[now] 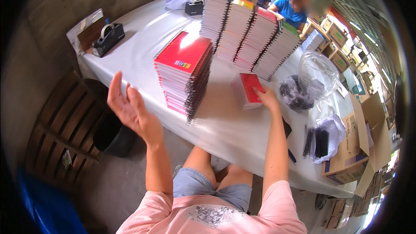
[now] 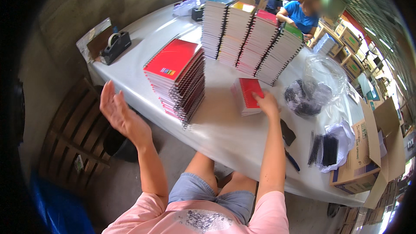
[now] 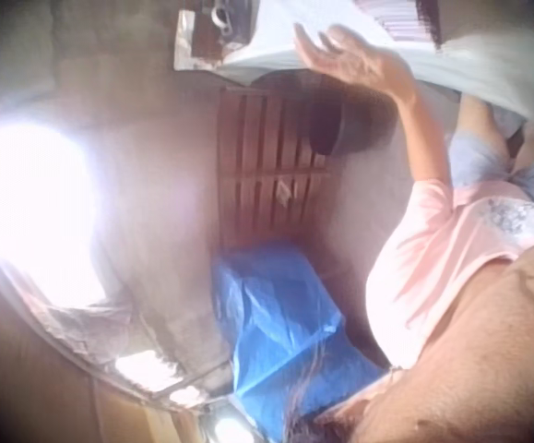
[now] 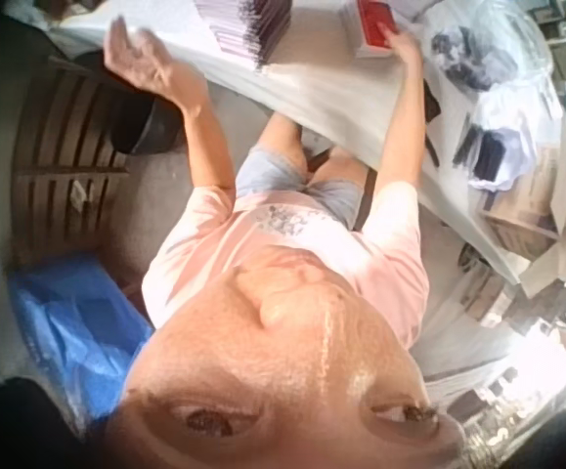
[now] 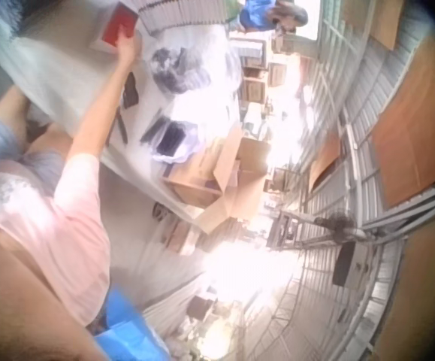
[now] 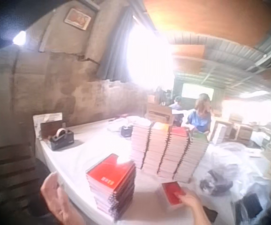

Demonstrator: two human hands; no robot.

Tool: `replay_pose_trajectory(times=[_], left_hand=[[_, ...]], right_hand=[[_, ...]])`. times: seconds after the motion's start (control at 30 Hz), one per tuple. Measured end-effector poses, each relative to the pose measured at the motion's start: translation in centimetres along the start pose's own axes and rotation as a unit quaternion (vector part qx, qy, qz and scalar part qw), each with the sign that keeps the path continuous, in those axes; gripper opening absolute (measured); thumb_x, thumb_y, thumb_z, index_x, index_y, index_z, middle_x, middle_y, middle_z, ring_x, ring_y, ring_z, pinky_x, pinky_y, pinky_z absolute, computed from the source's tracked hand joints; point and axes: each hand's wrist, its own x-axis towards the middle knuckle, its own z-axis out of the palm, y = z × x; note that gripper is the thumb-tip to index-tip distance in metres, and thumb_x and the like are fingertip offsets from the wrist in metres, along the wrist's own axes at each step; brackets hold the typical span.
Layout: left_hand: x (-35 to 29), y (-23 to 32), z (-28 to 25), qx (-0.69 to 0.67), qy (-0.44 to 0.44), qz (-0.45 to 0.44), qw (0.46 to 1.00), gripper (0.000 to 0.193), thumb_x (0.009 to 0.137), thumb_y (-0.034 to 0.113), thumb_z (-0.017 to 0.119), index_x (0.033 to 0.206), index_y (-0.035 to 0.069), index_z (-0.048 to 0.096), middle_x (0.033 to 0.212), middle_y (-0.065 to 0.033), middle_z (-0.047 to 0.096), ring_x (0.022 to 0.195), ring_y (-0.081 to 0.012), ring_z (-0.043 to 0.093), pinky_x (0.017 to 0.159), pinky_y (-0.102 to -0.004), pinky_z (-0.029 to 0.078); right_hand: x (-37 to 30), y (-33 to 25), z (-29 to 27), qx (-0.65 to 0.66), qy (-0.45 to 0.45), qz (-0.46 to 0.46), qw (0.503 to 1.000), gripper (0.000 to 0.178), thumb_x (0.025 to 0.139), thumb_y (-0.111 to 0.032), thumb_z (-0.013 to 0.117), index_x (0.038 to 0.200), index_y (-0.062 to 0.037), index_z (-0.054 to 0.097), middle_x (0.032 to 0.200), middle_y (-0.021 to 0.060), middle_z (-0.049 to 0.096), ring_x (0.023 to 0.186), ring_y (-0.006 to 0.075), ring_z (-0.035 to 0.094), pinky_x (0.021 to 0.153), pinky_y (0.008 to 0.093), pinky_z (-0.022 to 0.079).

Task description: The person attaches wire spirals to red notebooks and uses pliers to trim and secure the ends before stacking them on a table.

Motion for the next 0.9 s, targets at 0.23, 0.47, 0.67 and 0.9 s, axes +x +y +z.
replay_pose_trajectory(times=[0.23,0.47,0.67,0.9], left_hand=[[-5.8,3.0,2.3,-0.059,-0.227,0.156,0.960,0.039,0.081,0.013,0.062,0.114,-0.002,0.046,0.117,-0.0192,0.047,0.111,-0.0268,0.047,0.097,-0.0387,0.036],[-12.9,1.0,5.0,-0.044,-0.358,-0.186,0.914,0.066,0.080,0.021,0.067,0.132,-0.003,0.035,0.121,-0.0213,0.046,0.111,-0.0287,0.048,0.093,-0.0397,0.039],[-16.6,-3.2,8.3,-0.095,-0.377,-0.477,0.788,0.057,0.090,0.025,0.058,0.134,-0.003,0.034,0.121,-0.0144,0.051,0.113,-0.0194,0.048,0.094,-0.0299,0.039],[-12.5,-1.1,6.1,0.066,-0.543,-0.157,0.822,0.033,0.078,-0.007,0.056,0.107,0.009,0.059,0.095,-0.0076,0.060,0.093,-0.0205,0.059,0.090,-0.0330,0.043]], right_hand=[[-2.8,-0.3,-0.3,-0.072,0.147,0.026,0.986,0.053,0.072,-0.047,0.070,0.102,-0.0044,0.062,0.089,0.0158,0.067,0.082,0.0316,0.065,0.074,0.0389,0.049],[-8.5,-3.9,-2.1,0.072,0.324,-0.132,0.934,0.037,0.072,-0.023,0.077,0.094,0.0002,0.057,0.083,0.0140,0.067,0.075,0.0190,0.064,0.070,0.0314,0.049],[-12.0,-4.0,-0.6,0.291,0.238,-0.142,0.916,0.034,0.073,-0.017,0.077,0.092,0.0007,0.054,0.083,0.0112,0.066,0.075,0.0159,0.062,0.068,0.0276,0.048],[-15.5,2.4,-1.6,0.258,0.162,-0.139,0.942,0.055,0.078,-0.033,0.071,0.122,-0.0061,0.051,0.114,0.0140,0.059,0.107,0.0228,0.056,0.085,0.0349,0.046]])
